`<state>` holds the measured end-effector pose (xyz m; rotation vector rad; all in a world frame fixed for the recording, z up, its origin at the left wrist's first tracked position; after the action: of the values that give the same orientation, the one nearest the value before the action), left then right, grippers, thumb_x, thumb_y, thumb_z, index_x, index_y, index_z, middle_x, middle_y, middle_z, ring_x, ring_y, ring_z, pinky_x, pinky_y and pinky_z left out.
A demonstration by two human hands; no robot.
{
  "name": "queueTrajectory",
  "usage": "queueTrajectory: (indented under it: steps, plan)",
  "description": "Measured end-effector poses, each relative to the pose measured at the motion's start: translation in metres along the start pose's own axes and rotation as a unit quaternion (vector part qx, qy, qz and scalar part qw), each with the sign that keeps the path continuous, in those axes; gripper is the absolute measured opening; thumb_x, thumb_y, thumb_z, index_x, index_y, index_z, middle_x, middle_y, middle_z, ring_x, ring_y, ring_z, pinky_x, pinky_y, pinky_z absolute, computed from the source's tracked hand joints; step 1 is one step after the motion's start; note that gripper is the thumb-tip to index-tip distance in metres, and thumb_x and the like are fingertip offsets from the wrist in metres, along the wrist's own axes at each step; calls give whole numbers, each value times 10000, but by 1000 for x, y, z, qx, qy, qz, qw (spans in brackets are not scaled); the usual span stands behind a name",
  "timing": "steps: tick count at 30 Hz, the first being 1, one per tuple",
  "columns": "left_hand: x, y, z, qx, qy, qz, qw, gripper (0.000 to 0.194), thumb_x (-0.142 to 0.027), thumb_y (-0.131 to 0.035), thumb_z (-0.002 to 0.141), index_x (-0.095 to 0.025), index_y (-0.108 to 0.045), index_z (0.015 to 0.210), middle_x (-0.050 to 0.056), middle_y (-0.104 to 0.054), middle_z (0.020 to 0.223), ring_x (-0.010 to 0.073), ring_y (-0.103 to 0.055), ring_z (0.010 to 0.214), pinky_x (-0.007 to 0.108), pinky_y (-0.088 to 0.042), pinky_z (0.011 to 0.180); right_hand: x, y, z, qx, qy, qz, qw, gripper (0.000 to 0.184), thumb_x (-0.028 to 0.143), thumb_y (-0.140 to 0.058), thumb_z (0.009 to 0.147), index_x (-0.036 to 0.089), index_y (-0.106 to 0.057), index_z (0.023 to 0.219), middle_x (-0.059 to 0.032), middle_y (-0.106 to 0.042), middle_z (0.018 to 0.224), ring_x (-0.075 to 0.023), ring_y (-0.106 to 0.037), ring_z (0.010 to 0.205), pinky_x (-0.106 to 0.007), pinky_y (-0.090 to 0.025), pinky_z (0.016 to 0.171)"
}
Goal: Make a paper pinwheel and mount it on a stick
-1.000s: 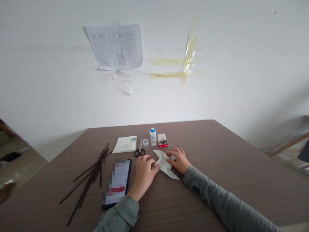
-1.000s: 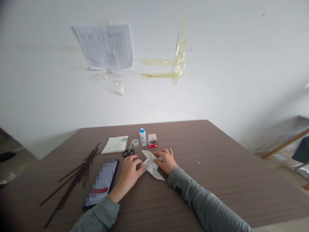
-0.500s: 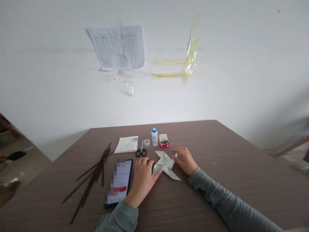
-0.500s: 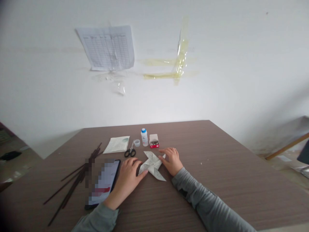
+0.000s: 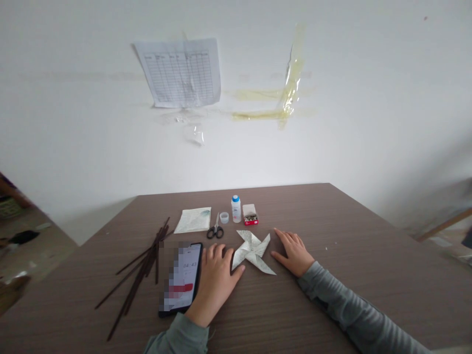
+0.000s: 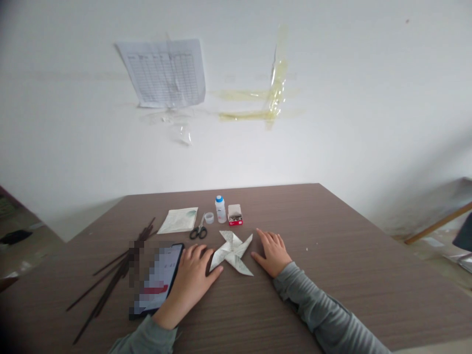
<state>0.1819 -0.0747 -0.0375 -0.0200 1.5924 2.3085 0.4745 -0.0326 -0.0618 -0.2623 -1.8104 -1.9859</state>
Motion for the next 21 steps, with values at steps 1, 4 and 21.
queueTrajectory:
  steps: [1,4,21]
  plan:
    - [0,0,0,1,1,-4,1000,307,-389,-988,1031,-329,-977,1331,162,-899,1501,515,-756,1542,768,-583,1399,1,1,0,2,-1,-1,1000,837,446,-828,1084,281,-695,1893,-198,-804,1809,-494,-678,1750,-762,-462,1534]
    - [0,-2,0,5,3,-7,1000,304,-379,-989,1034,-310,-972,1329,176,-897,1502,520,-765,1537,772,-583,1401,4,3,0,6,-1,-4,1000,787,441,-808,1095,281,-728,1862,-197,-774,1858,-495,-661,1770,-773,-453,1536]
    - [15,42,21,76,4,-84,994,298,-315,-845,1110,-310,-979,1376,137,-969,1504,407,-898,1448,528,-701,1286,8,5,-2,14,4,-15,1000,678,410,-762,1137,252,-786,1796,-209,-733,1914,-481,-655,1793,-789,-437,1550]
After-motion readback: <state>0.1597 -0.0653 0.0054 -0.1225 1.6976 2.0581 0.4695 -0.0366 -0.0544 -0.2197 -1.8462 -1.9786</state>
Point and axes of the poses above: each hand's wrist, its own z-axis towards the middle knuckle, its own y-axis out of the back of the hand, x = y × z, the point moved 7 cm from there along z, towards the middle knuckle
